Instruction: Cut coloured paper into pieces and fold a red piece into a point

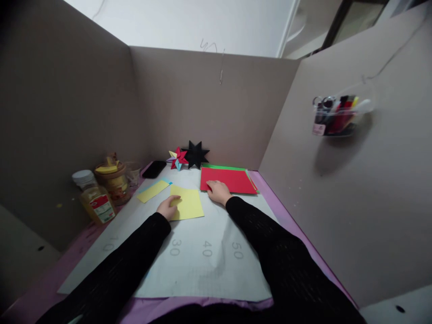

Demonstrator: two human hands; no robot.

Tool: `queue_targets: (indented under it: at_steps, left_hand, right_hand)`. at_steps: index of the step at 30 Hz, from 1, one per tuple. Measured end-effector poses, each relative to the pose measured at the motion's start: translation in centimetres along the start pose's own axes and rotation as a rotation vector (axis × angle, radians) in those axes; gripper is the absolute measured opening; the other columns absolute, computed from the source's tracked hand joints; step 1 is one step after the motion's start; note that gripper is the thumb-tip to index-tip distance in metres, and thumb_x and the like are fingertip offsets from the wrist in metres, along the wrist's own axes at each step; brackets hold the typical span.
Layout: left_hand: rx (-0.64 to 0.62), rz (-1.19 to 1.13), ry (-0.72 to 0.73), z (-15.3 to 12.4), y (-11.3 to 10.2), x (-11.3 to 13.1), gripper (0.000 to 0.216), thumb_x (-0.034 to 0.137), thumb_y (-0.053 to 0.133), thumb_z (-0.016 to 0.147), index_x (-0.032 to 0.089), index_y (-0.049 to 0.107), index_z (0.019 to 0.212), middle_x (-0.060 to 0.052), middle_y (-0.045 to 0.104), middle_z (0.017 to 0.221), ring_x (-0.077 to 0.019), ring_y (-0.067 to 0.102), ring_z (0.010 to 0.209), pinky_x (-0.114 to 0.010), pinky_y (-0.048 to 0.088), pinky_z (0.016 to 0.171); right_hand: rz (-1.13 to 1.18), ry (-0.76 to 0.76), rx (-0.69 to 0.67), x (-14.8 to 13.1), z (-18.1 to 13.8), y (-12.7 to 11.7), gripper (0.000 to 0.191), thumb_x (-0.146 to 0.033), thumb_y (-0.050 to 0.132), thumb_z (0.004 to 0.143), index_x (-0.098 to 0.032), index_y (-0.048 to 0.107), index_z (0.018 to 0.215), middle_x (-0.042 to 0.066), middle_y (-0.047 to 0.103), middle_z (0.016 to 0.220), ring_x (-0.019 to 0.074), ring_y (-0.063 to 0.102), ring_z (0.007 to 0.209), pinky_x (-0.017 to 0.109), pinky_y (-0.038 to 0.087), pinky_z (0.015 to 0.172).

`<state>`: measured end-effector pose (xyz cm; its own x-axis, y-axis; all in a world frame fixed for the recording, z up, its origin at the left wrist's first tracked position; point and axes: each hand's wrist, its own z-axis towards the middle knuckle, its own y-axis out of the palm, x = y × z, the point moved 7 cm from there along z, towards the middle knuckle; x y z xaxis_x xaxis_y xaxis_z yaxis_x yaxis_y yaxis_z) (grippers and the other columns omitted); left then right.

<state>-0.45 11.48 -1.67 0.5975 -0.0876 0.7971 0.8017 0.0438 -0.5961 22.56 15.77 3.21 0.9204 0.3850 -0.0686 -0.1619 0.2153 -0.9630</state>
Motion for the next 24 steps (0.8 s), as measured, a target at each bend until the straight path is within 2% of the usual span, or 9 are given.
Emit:
queue_targets:
  at_steps: [12,16,24]
  left_hand:
    - [0.004,-0.026,-0.012,0.0,0.0,0.0,0.048,0.004,0.052,0.064,0.022,0.061,0.108,-0.005,0.063,0.112,-0.0221,0.056,0.103,-0.030,0.042,0.089]
    - [0.003,-0.015,-0.023,-0.1,-0.2,0.1,0.048,0.004,0.052,0.064,0.022,0.061,0.108,-0.005,0.063,0.111,-0.0222,0.056,0.103,-0.031,0.042,0.090]
    - [0.002,-0.002,-0.023,-0.3,-0.4,0.5,0.049,0.003,0.052,0.063,0.022,0.061,0.108,-0.004,0.063,0.113,-0.0218,0.055,0.106,-0.030,0.039,0.093]
  right_hand:
    - [-0.003,-0.006,-0.009,-0.4,0.0,0.3,0.046,-0.024,0.044,0.082,-0.018,0.046,0.128,0.010,0.052,0.129,0.0238,0.044,0.119,0.033,0.034,0.098]
    - [0.076,0.057,0.007,0.2,0.1,0.6,0.046,-0.025,0.046,0.082,-0.019,0.047,0.128,0.009,0.053,0.128,0.0231,0.045,0.119,0.032,0.034,0.098]
    - [0.208,0.152,0.047,2.2,1.2,1.3,0.046,-0.032,0.053,0.079,-0.017,0.051,0.123,0.009,0.061,0.116,0.0220,0.056,0.105,0.028,0.042,0.088]
